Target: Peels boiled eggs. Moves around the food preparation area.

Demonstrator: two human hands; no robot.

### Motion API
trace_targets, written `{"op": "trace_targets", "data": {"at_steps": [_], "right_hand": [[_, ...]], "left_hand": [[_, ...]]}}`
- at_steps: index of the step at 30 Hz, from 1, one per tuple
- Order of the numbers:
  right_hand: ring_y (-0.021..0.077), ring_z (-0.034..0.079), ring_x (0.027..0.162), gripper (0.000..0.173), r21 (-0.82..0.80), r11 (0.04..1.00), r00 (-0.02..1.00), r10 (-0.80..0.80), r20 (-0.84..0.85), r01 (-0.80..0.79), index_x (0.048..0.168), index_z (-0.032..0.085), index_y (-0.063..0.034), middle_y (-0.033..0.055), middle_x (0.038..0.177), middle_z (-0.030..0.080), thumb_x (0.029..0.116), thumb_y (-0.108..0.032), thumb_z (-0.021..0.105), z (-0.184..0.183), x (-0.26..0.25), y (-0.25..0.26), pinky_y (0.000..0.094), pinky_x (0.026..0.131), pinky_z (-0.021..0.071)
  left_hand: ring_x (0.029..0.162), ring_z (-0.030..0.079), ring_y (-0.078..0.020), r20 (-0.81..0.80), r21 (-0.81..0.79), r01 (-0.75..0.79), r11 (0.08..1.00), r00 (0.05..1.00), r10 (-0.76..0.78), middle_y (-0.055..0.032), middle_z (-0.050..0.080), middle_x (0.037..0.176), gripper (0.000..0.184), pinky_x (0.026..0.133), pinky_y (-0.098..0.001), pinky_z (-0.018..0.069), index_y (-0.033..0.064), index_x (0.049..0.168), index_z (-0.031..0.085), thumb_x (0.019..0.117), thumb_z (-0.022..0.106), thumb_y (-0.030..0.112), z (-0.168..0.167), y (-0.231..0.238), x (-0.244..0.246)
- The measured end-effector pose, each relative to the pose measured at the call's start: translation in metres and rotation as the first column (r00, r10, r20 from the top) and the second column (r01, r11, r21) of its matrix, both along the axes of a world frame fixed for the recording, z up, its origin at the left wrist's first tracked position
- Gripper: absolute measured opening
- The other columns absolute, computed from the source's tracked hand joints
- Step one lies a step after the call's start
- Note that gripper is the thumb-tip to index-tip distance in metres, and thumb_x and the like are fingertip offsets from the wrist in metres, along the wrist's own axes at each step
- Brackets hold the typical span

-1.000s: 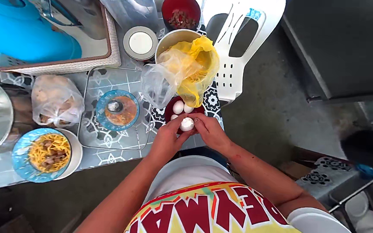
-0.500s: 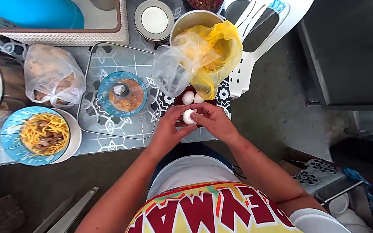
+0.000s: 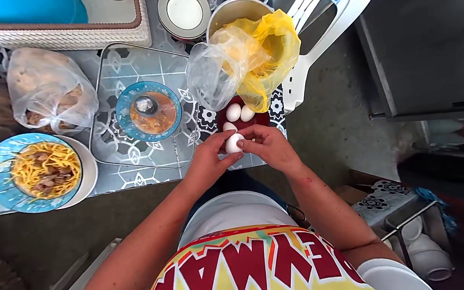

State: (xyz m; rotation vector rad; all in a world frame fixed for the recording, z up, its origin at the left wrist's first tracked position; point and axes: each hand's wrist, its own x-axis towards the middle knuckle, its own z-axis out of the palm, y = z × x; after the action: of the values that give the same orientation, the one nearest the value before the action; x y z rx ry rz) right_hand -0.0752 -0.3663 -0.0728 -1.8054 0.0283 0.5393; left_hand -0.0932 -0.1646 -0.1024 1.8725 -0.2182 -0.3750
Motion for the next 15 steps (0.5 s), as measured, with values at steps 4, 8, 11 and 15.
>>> {"op": "trace_targets", "data": {"at_steps": [4,8,11,15], "right_hand": [[0.0086,0.071,0.07,0.014,-0.061,0.997,0.999,0.044,0.024,-0.043,0.107,0.074,-0.0036,0.0044,0.089,0.075,0.0975,-0.013,0.069,0.004,-0.002,0.001,0.0267,0.067,0.0619],[0.0063,0.068,0.064,0.015,-0.152,0.987,0.991,0.075,0.111,-0.057,0.103,0.075,-0.003,0.0038,0.079,0.073,0.1003,-0.01,0.062,0.005,-0.005,0.005,0.0238,0.062,0.0593],[0.0066,0.068,0.062,0.016,-0.179,0.98,0.984,0.108,0.145,-0.081,0.101,0.075,-0.002,0.0042,0.076,0.072,0.0999,-0.01,0.061,0.005,-0.006,0.006,0.0244,0.061,0.06],[0.0056,0.068,0.059,0.015,-0.158,0.985,0.982,0.091,0.167,-0.064,0.097,0.074,-0.0008,0.004,0.072,0.071,0.0991,-0.007,0.06,0.004,-0.007,0.008,0.0222,0.059,0.0593]], "left_hand": [[0.096,0.071,-0.0159,0.013,0.074,0.079,0.994,0.997,-0.08,-0.0138,0.068,0.119,0.055,0.086,-0.0325,0.0608,0.0013,0.136,0.062,0.088,0.08,0.022,0.004,0.006,0.001],[0.095,0.072,-0.0157,0.014,0.126,0.113,0.985,0.993,-0.116,-0.0131,0.068,0.119,0.054,0.084,-0.0319,0.0609,0.0015,0.135,0.063,0.0885,0.079,0.023,0.012,0.009,0.002],[0.094,0.072,-0.0179,0.017,0.141,0.134,0.981,0.99,-0.137,-0.0147,0.069,0.117,0.052,0.083,-0.035,0.0613,0.0004,0.133,0.064,0.0888,0.078,0.023,0.015,0.011,0.002],[0.095,0.072,-0.0152,-0.029,0.118,0.14,0.983,0.99,-0.137,-0.013,0.069,0.117,0.052,0.084,-0.032,0.0611,0.0013,0.133,0.064,0.089,0.078,0.024,0.018,0.013,0.003]]}}
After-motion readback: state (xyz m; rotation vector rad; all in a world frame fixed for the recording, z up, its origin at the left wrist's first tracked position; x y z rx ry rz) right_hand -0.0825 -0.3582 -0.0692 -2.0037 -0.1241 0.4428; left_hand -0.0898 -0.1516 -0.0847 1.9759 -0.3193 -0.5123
